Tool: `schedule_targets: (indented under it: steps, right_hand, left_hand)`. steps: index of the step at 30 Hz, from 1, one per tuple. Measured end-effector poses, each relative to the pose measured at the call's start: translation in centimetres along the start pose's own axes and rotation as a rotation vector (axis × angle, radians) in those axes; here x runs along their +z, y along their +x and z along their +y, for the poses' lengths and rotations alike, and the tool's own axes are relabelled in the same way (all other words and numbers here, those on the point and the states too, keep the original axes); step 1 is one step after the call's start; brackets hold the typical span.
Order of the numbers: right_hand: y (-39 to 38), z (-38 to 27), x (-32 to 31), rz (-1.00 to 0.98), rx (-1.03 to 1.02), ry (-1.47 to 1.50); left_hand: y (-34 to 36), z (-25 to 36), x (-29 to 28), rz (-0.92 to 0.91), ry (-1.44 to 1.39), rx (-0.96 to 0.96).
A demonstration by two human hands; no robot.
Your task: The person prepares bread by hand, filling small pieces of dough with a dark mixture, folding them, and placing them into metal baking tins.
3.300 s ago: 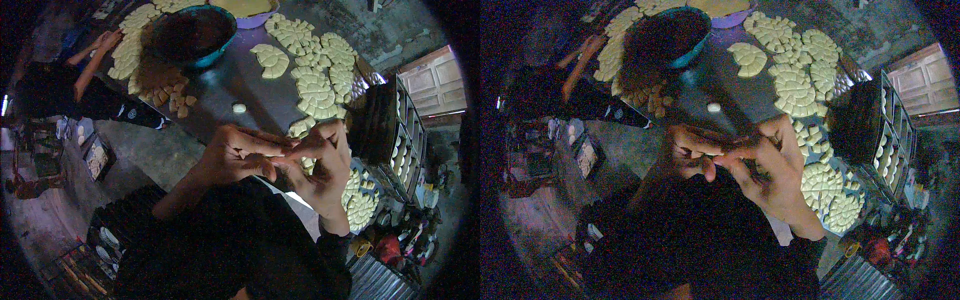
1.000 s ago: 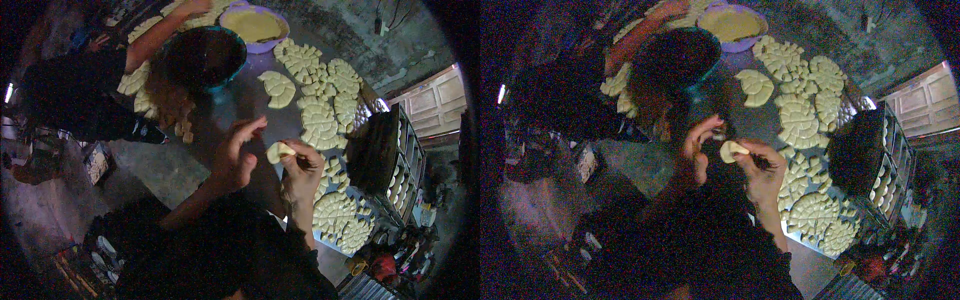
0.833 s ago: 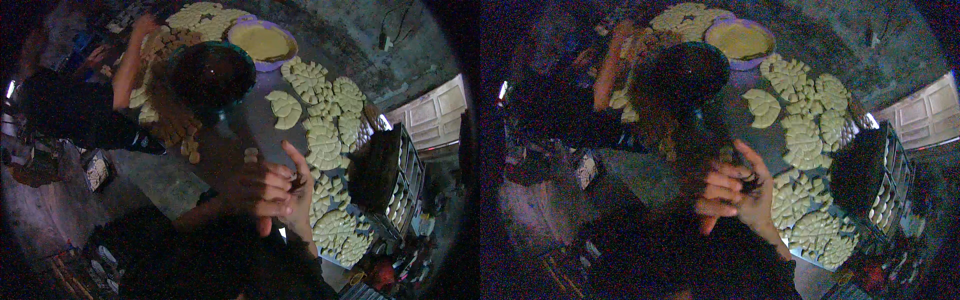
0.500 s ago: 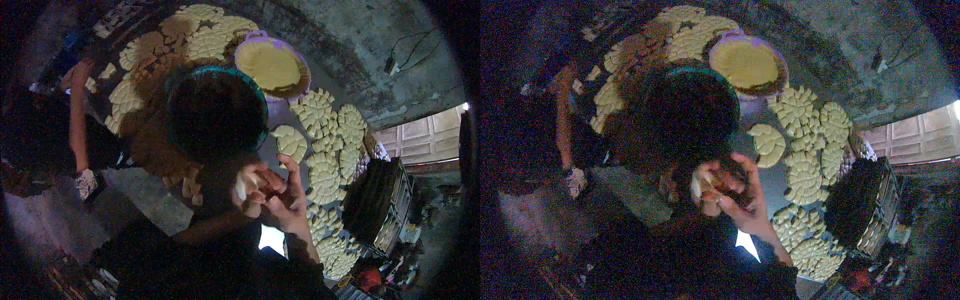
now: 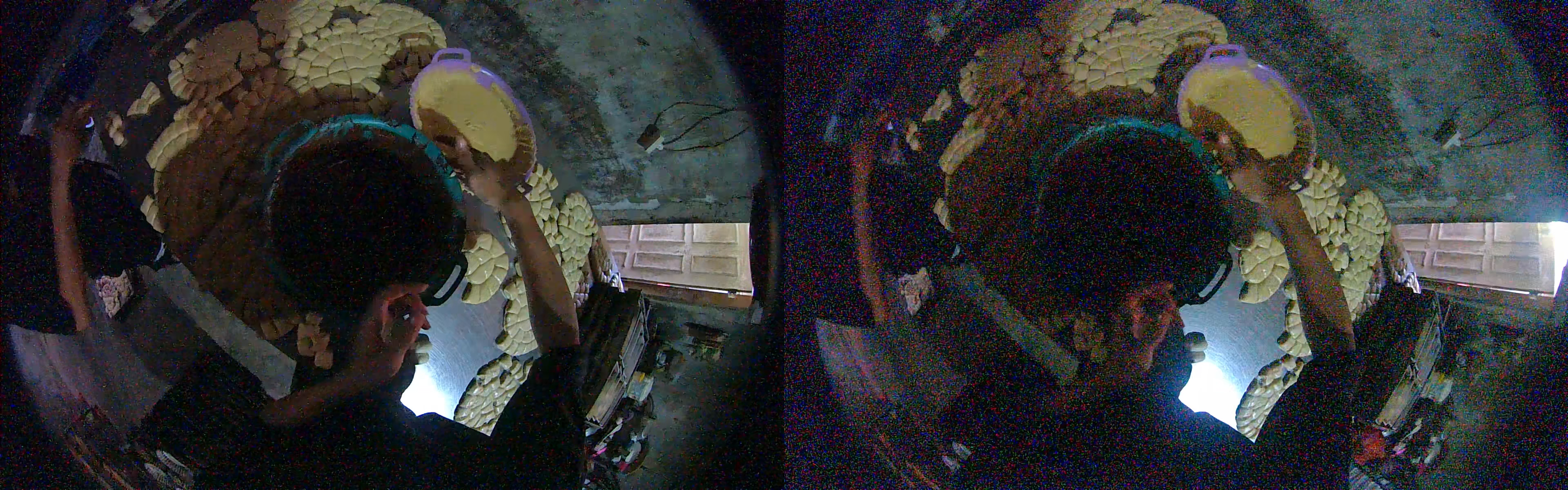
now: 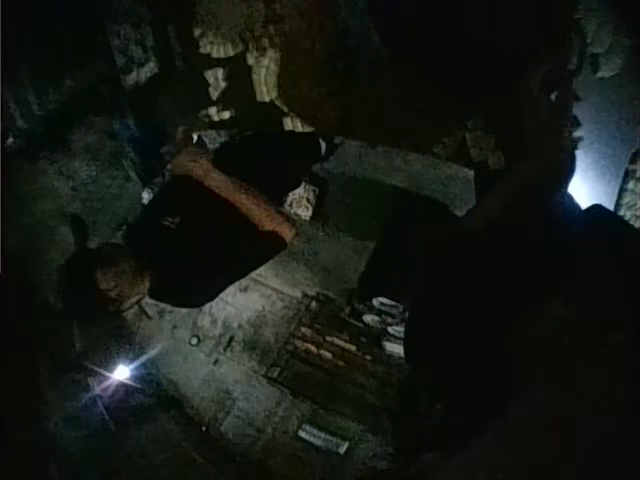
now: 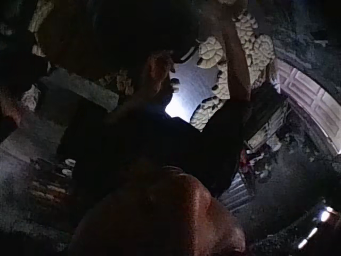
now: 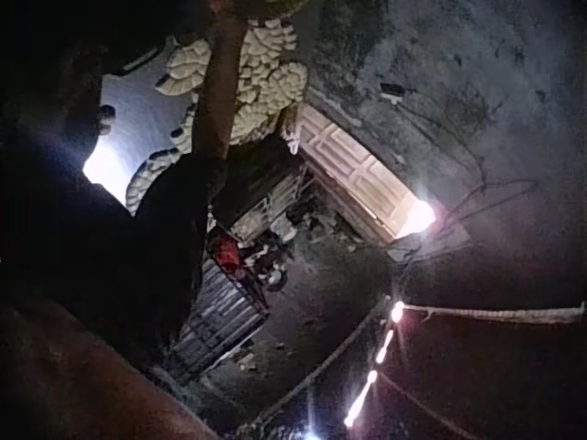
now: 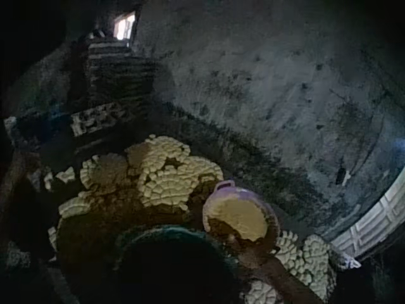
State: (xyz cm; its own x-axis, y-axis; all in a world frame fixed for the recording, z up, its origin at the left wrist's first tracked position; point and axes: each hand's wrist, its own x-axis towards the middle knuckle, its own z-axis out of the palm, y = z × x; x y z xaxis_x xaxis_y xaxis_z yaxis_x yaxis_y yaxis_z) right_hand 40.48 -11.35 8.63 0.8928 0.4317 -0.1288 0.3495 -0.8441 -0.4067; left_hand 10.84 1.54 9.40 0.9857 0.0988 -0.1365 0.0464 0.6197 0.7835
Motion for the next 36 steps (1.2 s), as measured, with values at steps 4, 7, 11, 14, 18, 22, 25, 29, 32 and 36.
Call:
schedule_targets:
  steps: [4, 7, 11, 14, 18, 22, 25, 29, 32, 36]
  right_hand:
    - [-2.2, 0.3, 0.0, 0.087, 0.178, 0.519]
    - [-6.2, 2.9, 1.3, 0.251, -0.151, 0.417]
    - [-10.7, 4.2, 1.4, 0.239, -0.026, 0.618]
    - [-16.3, 2.4, 0.6, 0.260, 0.155, 1.003]
    - [-26.7, -4.4, -0.3, 0.149, 0.199, 1.758]
    - [-35.1, -7.6, -1.2, 0.275, -0.049, 1.733]
    - [-39.8, -6.0, -1.0, 0.423, -0.102, 1.581]
    - [-47.5, 0.1, -0.2, 0.345, -0.077, 1.381]
    - [-51.3, 0.0, -2.2, 0.347, -0.239, 1.370]
    - [-56.1, -0.1, -4.3, 0.560, -0.250, 0.367]
  left_hand:
    - [0.2, -0.1, -1.5, 0.011, 0.012, 0.138]
    - [-0.7, -0.9, -1.4, 0.018, 0.007, 0.185]
    - [-3.1, 1.7, -0.5, 0.061, 0.292, 0.139]
    - [-4.6, 2.0, 0.0, 0.040, 0.400, 0.093]
    - [-6.6, 1.7, 3.7, 0.013, 0.349, 0.029]
    - [-9.5, -3.2, 6.4, -0.048, -0.179, -0.210]
    - [-12.1, -4.4, 9.3, -0.114, -0.315, -0.290]
    - [-16.5, -4.6, 13.0, -0.140, -0.482, -0.410]
    - [-19.8, -5.4, 15.7, -0.188, -0.424, -0.381]
    - [-23.5, -6.4, 18.5, -0.349, -0.023, -0.195]
